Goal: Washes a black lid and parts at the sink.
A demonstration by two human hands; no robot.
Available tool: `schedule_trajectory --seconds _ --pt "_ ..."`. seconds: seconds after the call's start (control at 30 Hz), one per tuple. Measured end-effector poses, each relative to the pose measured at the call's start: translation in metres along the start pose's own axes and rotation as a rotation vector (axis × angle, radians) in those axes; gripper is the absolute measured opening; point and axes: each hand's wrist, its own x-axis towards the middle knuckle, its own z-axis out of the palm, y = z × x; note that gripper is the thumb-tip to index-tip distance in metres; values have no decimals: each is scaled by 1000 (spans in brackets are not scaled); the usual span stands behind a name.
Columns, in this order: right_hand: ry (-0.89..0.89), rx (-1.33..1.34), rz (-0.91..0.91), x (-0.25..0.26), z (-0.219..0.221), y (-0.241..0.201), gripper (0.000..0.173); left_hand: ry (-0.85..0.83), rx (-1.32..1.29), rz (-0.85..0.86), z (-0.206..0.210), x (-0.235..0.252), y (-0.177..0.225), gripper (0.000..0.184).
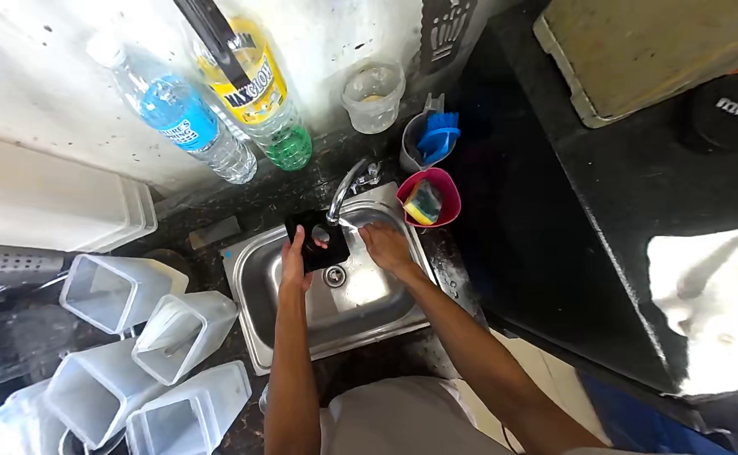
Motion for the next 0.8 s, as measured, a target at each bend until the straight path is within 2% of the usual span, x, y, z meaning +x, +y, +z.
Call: schedule_trajectory --seconds 0.1,0.2,0.3,0.4,0.47,0.53,0.6,0.67,0.73,0.8 --pt "-16 -235 -28 -9 -16 -15 43 -1 68 -2 7 5 9 56" --pt "-61 -341 5 -9 -30 -40 32 7 201 37 14 4 8 56" --pt "-172 -378 62 -8 -41 -76 9 41 260 82 23 7 3 56" --pt "-326 -402 65 14 -44 -75 16 12 265 73 20 13 6 55" --pt "-297 -390 116 21 -55 -80 21 52 263 65 18 14 11 58" --pt "-262 -419 149 18 -63 -95 15 90 287 51 18 13 13 59" --pt "-343 -434 66 16 -61 -97 16 93 237 31 14 12 10 61" --pt "-390 -401 -10 21 -46 -80 26 86 221 19 7 11 8 61" --pt "-343 -384 23 33 -51 -70 34 98 207 22 9 14 7 60" --pt "-271 -371 105 38 -61 -76 29 157 210 10 9 12 4 62"
